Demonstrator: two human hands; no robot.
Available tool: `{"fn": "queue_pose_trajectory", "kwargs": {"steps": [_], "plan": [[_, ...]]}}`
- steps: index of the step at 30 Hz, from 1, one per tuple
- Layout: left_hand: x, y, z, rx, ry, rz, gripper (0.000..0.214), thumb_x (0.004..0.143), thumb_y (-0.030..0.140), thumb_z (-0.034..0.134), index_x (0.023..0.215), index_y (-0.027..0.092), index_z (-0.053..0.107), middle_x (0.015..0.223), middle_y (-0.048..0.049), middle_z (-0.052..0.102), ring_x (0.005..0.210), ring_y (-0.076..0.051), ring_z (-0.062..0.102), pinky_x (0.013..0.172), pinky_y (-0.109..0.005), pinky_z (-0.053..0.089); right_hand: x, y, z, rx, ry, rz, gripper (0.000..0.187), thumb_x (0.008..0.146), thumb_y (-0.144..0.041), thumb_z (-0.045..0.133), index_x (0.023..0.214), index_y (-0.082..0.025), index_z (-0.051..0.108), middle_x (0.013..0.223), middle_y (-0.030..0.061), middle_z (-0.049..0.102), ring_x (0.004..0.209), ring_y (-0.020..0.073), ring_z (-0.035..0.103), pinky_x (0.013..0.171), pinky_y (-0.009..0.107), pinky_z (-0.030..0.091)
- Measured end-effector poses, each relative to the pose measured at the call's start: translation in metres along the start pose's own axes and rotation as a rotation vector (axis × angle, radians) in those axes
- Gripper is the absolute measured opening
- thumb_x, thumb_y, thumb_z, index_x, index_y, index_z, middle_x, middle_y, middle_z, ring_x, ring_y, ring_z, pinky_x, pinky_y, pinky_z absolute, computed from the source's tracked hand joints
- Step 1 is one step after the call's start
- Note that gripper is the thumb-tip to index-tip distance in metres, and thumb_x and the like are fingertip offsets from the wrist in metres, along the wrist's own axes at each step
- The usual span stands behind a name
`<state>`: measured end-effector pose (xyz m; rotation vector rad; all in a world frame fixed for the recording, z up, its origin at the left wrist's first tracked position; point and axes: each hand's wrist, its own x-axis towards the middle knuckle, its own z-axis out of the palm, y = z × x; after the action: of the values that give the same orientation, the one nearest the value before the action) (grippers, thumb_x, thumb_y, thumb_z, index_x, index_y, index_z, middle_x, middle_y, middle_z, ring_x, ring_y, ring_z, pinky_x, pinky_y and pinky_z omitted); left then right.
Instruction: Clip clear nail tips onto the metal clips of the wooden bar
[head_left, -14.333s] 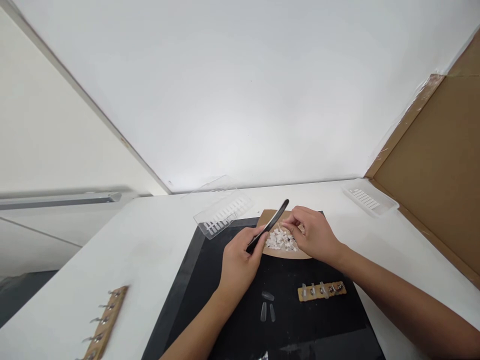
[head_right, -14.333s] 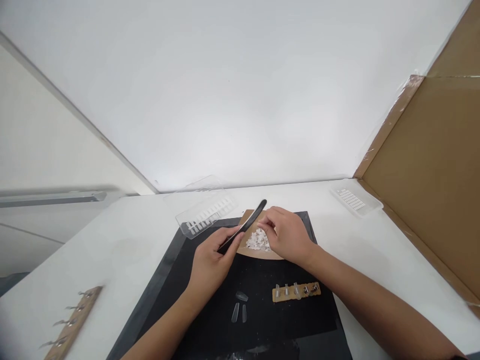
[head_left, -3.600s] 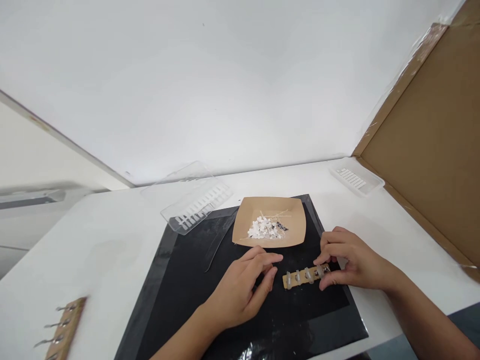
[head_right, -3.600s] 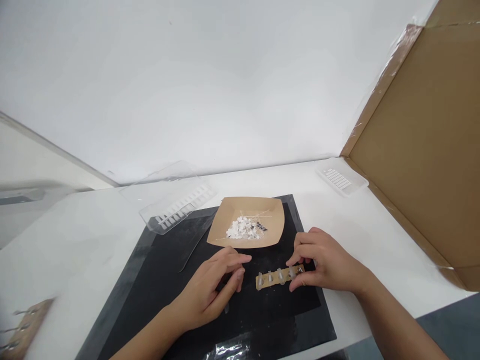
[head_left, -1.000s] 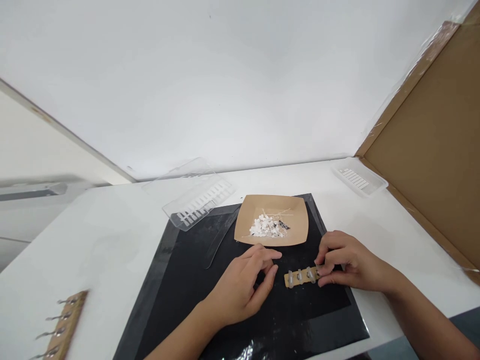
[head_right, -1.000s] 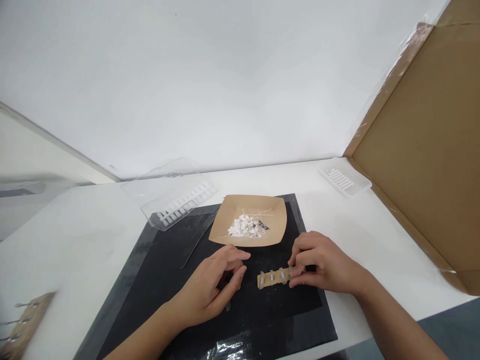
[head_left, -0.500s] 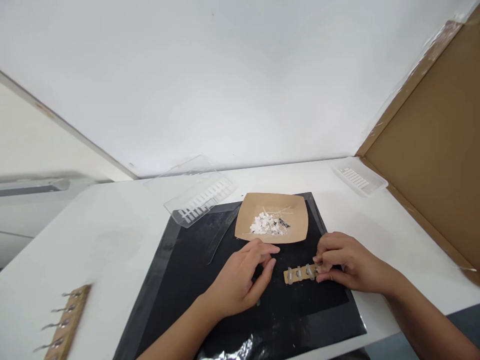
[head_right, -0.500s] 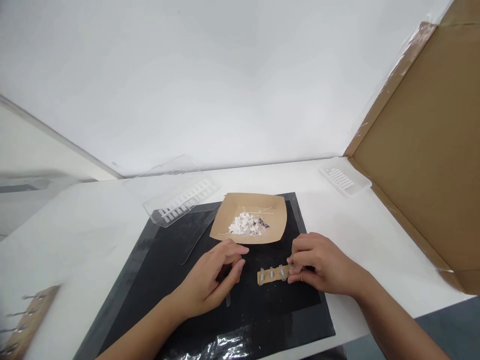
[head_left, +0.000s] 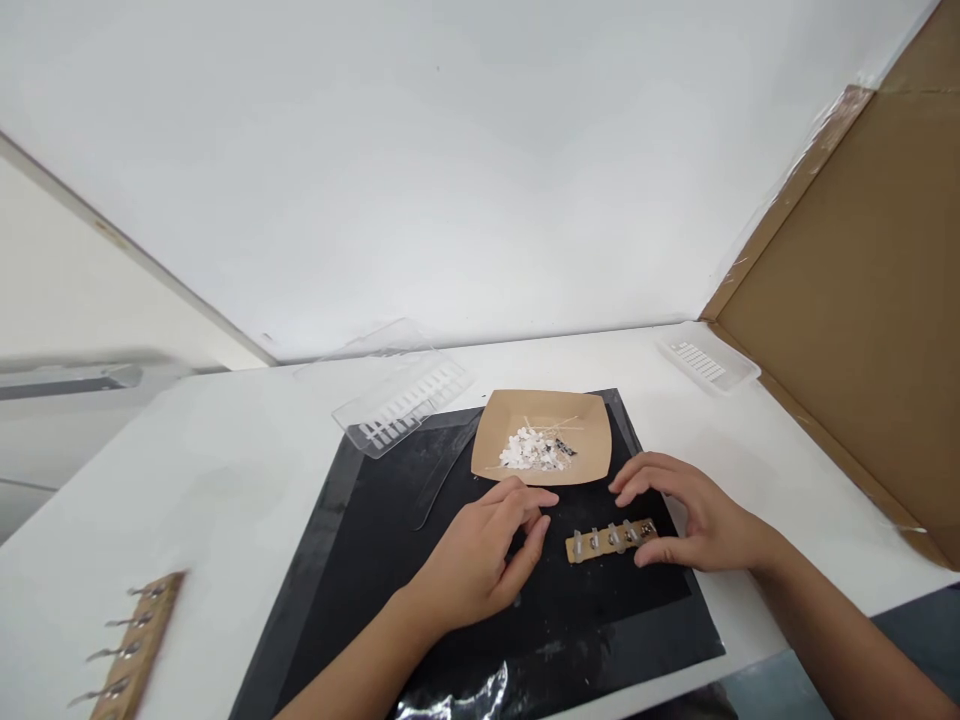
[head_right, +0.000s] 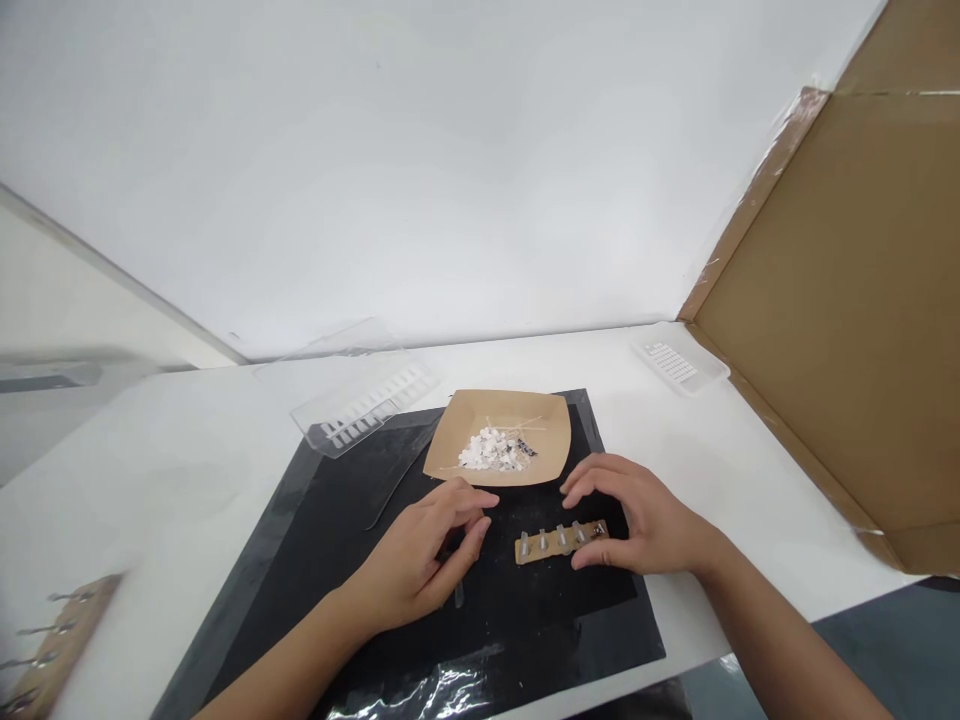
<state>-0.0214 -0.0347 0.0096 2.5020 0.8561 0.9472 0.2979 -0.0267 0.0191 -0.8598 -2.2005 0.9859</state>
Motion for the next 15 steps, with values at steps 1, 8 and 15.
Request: {"fn": "queue_pose_trajectory", "kwargs": {"steps": [1, 8, 15], "plan": [[0.0, 0.0003, -0.0002, 0.006, 0.001, 0.0, 0.027, 0.104, 0.012, 0.052, 0.13, 0.019, 0.053, 0.079, -0.0003, 0.065, 0.078, -0.018, 0.064, 0.067, -0.027, 0.05, 0.0, -0.0011, -0.0002, 0.006, 0.029, 0.012, 0.038, 0.091, -0.044, 0.084, 0.119, -0.025, 0.067, 0.125, 0.0106, 0.07, 0.114, 0.0249, 0.066, 0.099, 0.04, 0.055], [0.0014, 0.0013, -0.0015, 0.022, 0.003, -0.014, 0.024, 0.103, 0.013, 0.053, 0.126, 0.02, 0.057, 0.081, -0.0011, 0.068, 0.081, -0.019, 0.068, 0.07, -0.029, 0.055, 0.0019, -0.0001, 0.0044, -0.056, -0.044, 0.073, 0.015, 0.101, -0.036, 0.072, 0.108, -0.023, 0.068, 0.116, 0.0088, 0.069, 0.109, 0.0231, 0.066, 0.095, 0.039, 0.055], [0.0015, 0.0009, -0.0019, 0.024, 0.001, 0.006, 0.024, 0.103, 0.013, 0.052, 0.127, 0.02, 0.056, 0.079, -0.0008, 0.067, 0.082, -0.02, 0.067, 0.069, -0.03, 0.054, 0.0022, 0.0025, 0.0077, -0.031, -0.062, 0.103, 0.012, 0.103, -0.035, 0.069, 0.101, -0.023, 0.07, 0.115, 0.0078, 0.065, 0.107, 0.0212, 0.064, 0.094, 0.037, 0.054]]}}
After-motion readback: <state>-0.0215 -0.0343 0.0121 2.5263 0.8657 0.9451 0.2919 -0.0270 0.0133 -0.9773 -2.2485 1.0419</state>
